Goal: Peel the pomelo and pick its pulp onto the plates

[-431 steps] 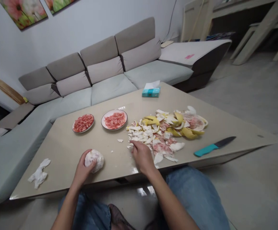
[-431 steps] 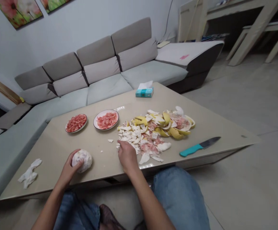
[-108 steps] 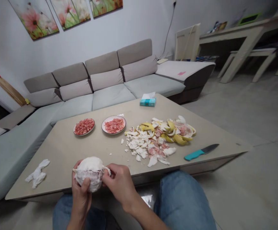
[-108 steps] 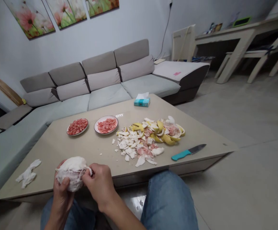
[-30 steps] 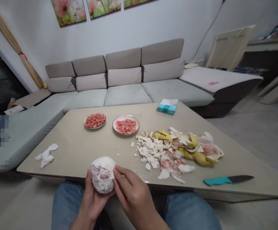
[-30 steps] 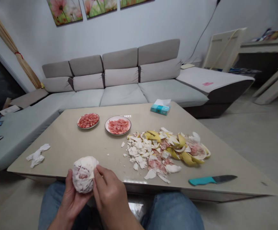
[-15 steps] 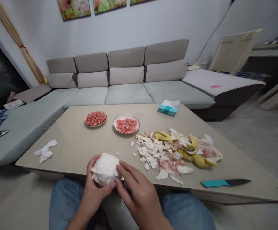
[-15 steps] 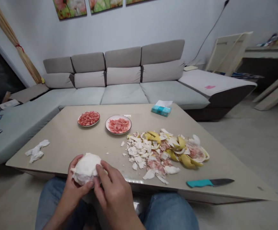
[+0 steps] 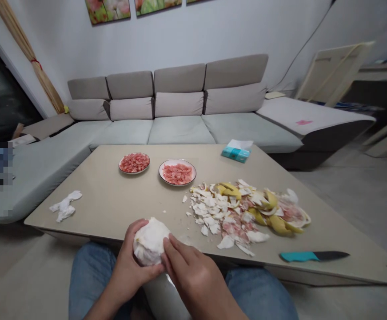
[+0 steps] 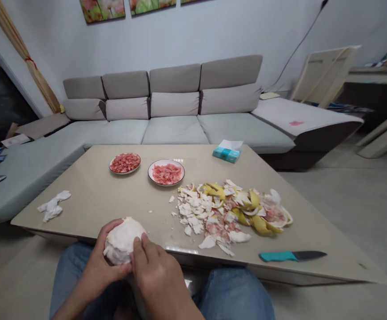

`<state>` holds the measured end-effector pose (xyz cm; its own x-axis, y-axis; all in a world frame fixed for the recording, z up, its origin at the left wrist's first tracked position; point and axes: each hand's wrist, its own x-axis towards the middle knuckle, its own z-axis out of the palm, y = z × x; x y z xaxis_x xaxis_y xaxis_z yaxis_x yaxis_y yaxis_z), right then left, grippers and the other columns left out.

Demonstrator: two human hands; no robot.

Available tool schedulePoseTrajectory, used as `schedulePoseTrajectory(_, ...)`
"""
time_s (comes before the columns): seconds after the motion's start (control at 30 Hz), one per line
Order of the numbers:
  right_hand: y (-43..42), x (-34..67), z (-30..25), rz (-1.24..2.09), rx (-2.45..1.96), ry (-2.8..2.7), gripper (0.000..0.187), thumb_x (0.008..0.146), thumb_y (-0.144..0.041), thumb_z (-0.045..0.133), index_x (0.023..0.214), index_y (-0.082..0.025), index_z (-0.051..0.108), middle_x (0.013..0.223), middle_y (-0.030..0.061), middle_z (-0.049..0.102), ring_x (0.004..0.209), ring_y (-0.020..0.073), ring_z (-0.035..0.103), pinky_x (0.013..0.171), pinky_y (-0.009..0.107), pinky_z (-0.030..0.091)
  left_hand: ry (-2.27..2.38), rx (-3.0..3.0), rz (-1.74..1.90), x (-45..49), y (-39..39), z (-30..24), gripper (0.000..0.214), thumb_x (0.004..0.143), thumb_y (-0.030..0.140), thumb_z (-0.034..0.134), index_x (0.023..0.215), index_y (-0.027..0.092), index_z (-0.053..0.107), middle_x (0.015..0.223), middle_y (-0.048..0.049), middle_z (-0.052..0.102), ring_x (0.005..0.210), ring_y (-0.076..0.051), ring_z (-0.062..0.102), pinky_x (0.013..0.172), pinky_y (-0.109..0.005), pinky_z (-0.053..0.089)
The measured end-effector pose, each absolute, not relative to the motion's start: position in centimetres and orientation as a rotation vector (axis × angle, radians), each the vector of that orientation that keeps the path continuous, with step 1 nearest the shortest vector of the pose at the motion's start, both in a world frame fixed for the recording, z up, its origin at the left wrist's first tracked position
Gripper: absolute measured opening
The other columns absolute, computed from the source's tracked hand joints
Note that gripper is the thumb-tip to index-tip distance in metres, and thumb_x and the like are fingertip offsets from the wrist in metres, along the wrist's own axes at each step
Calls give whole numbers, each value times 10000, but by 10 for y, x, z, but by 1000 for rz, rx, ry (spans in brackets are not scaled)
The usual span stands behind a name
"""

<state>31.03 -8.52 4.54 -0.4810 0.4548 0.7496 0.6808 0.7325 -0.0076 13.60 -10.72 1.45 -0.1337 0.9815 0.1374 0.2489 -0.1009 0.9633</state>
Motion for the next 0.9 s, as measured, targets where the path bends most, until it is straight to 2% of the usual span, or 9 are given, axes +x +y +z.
schedulePoseTrajectory(0.17,-90,301,44,-521,-868,-2133,396,951,-81,313,912,-22,703,873,195,749,679,215,724,527,252,570,1501,1552,1305,136,-108,15,736,617,182,768,1278,239,449,1306,-109,500,1162,-286,559,999,-423,455)
schedulePoseTrajectory(0.4,-86,305,43,-353,-879,-2046,288,967,-140,407,975,-83,689,929,134,757,742,176,722,648,241,582,1572,1649,1375,138,-107,20,711,653,213,755,1287,253,436,1320,-106,480,1171,-274,555,1032,-444,434)
schedulePoseTrajectory(0.73,-93,304,47,-458,-884,-2148,346,949,-134,369,968,-46,703,953,182,748,655,187,715,514,235,554,1632,1884,1392,135,-107,25,712,617,159,732,1264,274,459,1312,-98,480,1234,-294,504,1013,-455,455)
schedulePoseTrajectory(0.9,-91,309,51,-395,-847,-2188,301,950,-133,404,996,-55,691,967,174,746,662,183,707,539,247,561,1614,1912,1374,132,-108,25,711,634,168,734,1272,282,442,1322,-98,465,1255,-291,485,1026,-463,443)
